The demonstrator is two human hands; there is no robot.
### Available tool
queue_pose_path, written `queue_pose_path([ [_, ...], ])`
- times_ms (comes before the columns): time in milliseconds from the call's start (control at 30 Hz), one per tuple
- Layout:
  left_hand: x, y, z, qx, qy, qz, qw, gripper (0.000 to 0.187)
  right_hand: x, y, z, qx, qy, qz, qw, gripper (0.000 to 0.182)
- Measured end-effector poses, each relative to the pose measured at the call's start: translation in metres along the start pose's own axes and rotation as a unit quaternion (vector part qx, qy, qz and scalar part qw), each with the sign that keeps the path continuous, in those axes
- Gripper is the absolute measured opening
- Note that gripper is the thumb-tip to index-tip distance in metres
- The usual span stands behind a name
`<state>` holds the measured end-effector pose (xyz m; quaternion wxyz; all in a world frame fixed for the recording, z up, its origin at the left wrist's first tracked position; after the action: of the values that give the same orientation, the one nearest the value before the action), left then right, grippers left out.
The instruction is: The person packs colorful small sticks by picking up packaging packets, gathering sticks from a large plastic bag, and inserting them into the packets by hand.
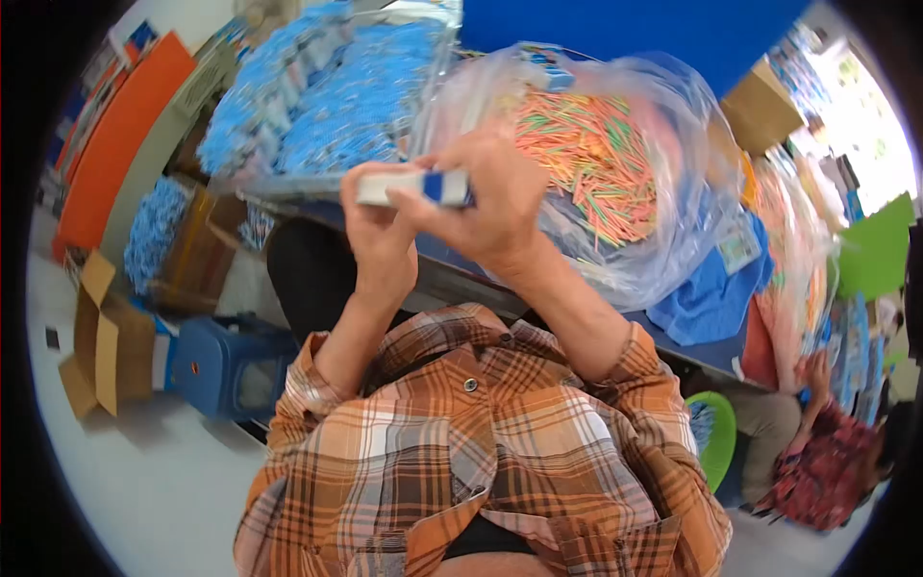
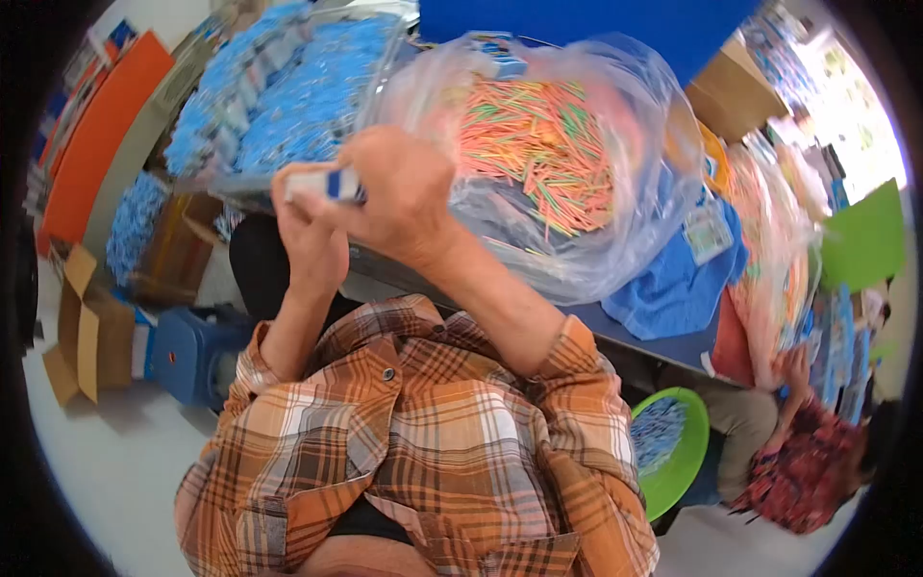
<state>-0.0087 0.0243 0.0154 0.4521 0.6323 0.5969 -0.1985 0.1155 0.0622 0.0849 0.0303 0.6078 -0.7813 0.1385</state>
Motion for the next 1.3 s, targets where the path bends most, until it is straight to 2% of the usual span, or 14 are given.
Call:
queue_pose_path([
  [67, -0.019, 0.019, -0.002, -0.010, 0.048, 0.146, 0.988, 0.034, 0.013, 0.016, -0.005, -0.063, -0.092, -0.041, 0.993, 0.021],
  [100, -0.021, 0.037, 0.003, -0.026, 0.064, 0.244, 0.967, 0.026, 0.002, -0.024, 0.003, -0.039, -0.022, -0.074, 0.996, 0.020],
  [167, -0.044, 0.041, -0.012, -0.057, 0.130, 0.056, 0.988, 0.017, 0.009, -0.011, 0.013, -0.072, 0.104, -0.158, 0.979, 0.022],
  [200, -0.057, 0.046, -0.019, -0.056, 0.166, -0.021, 0.984, 0.017, 0.010, -0.005, 0.013, -0.107, 0.252, -0.217, 0.937, 0.026],
  [400, -0.061, 0.083, -0.015, 0.089, 0.262, -0.193, 0.942, 0.021, -0.020, -0.017, 0.035, -0.011, 0.491, -0.434, 0.755, 0.023],
  [467, -0.035, 0.093, -0.015, 0.078, 0.207, -0.281, 0.934, 0.028, -0.039, -0.021, 0.066, -0.037, 0.605, -0.451, 0.655, 0.026],
  [533, -0.005, 0.099, -0.020, 0.043, -0.007, -0.262, 0.964, 0.033, -0.051, -0.050, 0.082, -0.018, 0.659, -0.478, 0.581, 0.035],
  [633, 0.080, 0.082, -0.034, -0.070, -0.195, -0.153, 0.966, 0.032, -0.075, -0.080, 0.120, 0.016, 0.605, -0.333, 0.723, 0.030],
  [700, 0.104, 0.094, -0.021, 0.002, -0.208, -0.176, 0.962, 0.032, -0.077, -0.105, 0.131, 0.107, 0.501, -0.163, 0.843, 0.035],
  [800, 0.100, 0.095, -0.017, 0.072, -0.206, -0.124, 0.968, 0.036, -0.112, -0.122, 0.123, 0.089, 0.587, -0.241, 0.768, 0.038],
  [967, 0.083, 0.051, -0.022, 0.049, -0.138, -0.230, 0.962, 0.052, -0.152, -0.066, 0.087, 0.276, 0.536, -0.229, 0.764, 0.041],
  [1067, 0.102, 0.026, -0.019, 0.074, -0.025, -0.488, 0.869, 0.056, -0.177, -0.017, 0.099, 0.341, 0.468, -0.131, 0.805, 0.044],
  [1167, 0.081, 0.043, -0.006, 0.142, 0.089, -0.686, 0.708, 0.065, -0.192, 0.006, 0.118, 0.363, 0.408, -0.009, 0.837, 0.046],
  [1300, 0.098, 0.040, -0.022, 0.145, 0.117, -0.610, 0.771, 0.060, -0.180, 0.004, 0.101, 0.414, 0.388, -0.003, 0.823, 0.053],
])
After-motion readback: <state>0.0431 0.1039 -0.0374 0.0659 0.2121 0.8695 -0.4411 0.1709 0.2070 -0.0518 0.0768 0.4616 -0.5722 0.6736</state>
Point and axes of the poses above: each hand's wrist, its own z-axis away from the middle knuckle, its own y-axis out of the palm, x = y × z, the point moved 3 cm from there along -z, towards the middle knuckle, and after that the axes turned 5 degrees about z, right-handed, at the moved point
